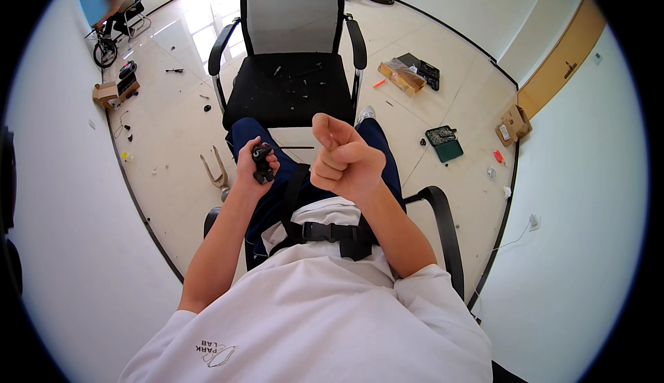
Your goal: The person sits in a chair and assembles a small mechanical component using an Allen key. They insert and tighten screws into a black housing while seated, with tools and parts scattered on the floor.
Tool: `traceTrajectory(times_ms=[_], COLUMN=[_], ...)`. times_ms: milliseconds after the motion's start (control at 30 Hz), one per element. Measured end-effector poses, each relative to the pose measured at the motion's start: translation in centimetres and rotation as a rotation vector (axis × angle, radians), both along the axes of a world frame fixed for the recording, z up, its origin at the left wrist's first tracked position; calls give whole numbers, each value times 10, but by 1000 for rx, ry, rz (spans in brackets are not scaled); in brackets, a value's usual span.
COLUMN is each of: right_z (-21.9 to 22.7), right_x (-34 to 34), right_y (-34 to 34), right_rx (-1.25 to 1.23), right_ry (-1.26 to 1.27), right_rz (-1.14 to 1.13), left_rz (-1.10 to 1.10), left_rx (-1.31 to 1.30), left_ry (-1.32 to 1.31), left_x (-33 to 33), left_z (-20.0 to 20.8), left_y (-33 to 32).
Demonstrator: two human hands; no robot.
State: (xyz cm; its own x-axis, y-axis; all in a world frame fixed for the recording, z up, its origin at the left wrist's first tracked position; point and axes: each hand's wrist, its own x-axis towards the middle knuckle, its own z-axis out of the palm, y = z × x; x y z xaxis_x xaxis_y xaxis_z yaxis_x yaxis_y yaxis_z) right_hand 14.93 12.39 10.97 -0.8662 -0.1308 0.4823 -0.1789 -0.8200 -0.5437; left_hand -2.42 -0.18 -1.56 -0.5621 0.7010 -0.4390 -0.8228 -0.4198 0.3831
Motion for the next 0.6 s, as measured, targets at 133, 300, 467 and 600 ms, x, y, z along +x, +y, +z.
traceTrajectory(times_ms=[133, 300, 467, 600], right_z=[2, 1, -7, -6], right_x=[6, 6, 1, 0], right_y=[-7, -8, 2, 2], right_rx=[167, 154, -16, -73], right_ry=[-128, -255, -97, -55], right_rz=[-192, -273, -108, -2], left_rz=[2, -6, -6, 11], left_rx=[-15, -11, -5, -22], left_ry=[-7, 6, 6, -3], left_x=[0, 0, 0, 3], left_z=[1, 0, 0, 5], left_y=[0, -1, 0, 0])
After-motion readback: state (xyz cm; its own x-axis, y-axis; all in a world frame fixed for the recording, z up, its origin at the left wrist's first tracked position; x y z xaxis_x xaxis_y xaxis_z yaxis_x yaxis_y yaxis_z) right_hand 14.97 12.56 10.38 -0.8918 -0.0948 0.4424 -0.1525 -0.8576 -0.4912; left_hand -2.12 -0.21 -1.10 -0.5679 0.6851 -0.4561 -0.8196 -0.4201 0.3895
